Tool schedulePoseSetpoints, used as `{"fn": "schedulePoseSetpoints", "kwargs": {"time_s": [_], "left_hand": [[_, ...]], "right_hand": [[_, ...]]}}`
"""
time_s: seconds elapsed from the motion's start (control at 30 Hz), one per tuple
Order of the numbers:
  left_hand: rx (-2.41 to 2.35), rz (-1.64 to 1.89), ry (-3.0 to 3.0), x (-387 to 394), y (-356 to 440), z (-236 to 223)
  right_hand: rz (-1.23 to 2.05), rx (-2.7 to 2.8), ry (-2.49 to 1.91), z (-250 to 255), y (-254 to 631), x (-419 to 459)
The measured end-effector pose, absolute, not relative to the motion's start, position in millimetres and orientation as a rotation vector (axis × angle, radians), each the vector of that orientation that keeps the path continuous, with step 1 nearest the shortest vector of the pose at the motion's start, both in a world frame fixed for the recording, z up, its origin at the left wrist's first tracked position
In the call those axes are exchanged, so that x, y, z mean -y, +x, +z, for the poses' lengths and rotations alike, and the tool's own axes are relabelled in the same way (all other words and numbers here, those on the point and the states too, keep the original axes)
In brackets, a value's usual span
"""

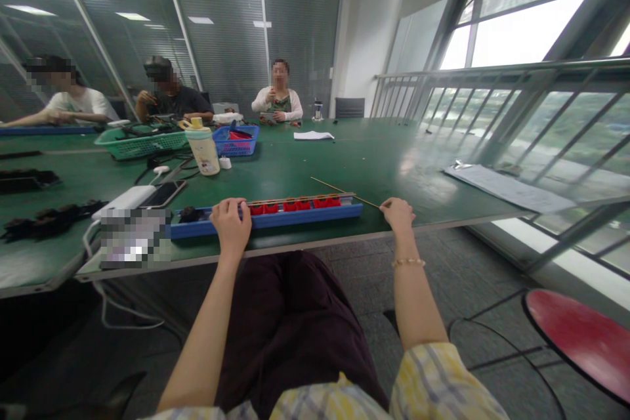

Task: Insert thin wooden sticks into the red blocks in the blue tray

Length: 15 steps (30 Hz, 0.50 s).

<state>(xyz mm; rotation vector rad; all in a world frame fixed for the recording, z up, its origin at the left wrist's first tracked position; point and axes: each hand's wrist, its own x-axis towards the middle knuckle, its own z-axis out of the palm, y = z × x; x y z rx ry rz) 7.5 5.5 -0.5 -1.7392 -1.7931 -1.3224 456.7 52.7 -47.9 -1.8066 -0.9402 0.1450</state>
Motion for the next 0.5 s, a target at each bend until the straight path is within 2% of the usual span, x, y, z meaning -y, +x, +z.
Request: {"fn": "schedulePoseSetpoints", "kwargs": {"time_s": [0.27, 0.5], "left_hand": [[1.821, -1.399, -1.605, -1.6, 6.6, 3.4], [1.857, -1.388, -1.556, -4.9, 4.3, 0.4]], "right_hand": [[-0.029, 1.197, -1.552, -21.2, 433.2, -45.5], [0.172, 1.374, -1.248, -17.7, 388.0, -50.1]]}}
